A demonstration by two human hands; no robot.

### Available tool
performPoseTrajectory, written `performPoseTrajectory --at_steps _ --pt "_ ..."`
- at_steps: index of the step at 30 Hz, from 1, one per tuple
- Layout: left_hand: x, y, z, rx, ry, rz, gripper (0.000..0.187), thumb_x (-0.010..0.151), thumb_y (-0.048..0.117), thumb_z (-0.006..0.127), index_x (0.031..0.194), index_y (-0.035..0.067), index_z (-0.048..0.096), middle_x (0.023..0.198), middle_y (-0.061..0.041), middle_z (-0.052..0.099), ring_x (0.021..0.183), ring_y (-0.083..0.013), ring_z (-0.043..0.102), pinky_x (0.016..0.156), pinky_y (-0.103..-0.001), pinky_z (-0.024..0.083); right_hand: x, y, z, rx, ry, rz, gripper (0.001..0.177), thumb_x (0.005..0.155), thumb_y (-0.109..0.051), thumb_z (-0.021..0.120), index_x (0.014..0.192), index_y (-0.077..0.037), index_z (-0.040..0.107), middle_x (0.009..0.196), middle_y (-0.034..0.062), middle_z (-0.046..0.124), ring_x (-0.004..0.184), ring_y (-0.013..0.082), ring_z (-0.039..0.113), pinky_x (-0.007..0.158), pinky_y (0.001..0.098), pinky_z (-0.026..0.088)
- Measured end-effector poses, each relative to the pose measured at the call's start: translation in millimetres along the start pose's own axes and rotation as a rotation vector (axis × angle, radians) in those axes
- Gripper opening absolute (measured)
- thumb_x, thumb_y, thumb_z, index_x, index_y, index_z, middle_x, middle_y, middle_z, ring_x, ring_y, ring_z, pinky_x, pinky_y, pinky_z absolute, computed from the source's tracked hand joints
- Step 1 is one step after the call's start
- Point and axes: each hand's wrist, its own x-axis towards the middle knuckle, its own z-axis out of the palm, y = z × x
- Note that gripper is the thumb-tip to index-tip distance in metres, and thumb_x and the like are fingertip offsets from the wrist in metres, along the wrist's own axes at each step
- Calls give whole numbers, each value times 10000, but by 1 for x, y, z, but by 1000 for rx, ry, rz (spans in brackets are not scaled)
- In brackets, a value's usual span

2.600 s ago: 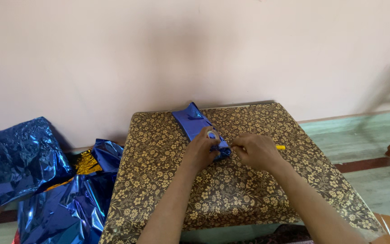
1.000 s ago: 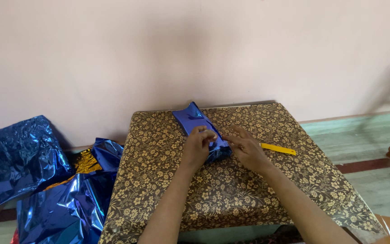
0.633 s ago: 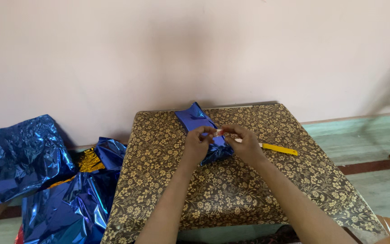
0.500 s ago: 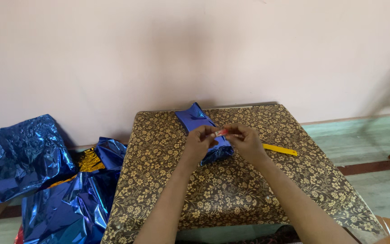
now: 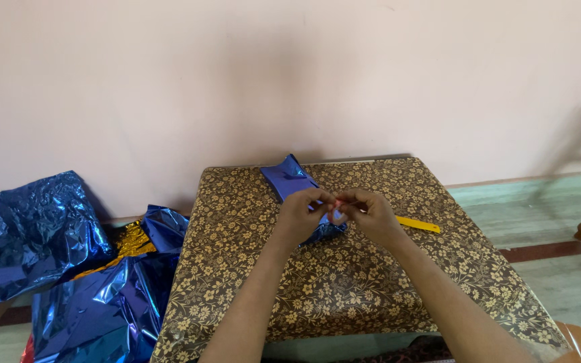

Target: The person wraps a rectangular item in blue metallic paper on a patterned table. They fold the paper edges, secure them with clear tape, and use a yellow utility knife to cut the tape. The wrapped item remains on the table at the end.

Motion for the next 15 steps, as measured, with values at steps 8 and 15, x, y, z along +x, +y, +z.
performPoseTrajectory --at_steps 8,15 --pt "-3 8 2 29 -28 -88 88 912 64 701 987 32 735 975 -90 774 842 -201 727 740 -349 572 -8 -13 -5 75 -80 130 254 971 -103 597 1192 -19 689 1069 78 741 946 131 752 776 322 633" --pt "-6 3 7 -45 38 -87 89 913 64 715 965 -3 741 906 -99 777 832 -167 735 747 -316 581 -12 -9 -14 -15 -42 254 272 989 -168 591 1217 -57 688 1016 89 758 841 159 740 694 322 649"
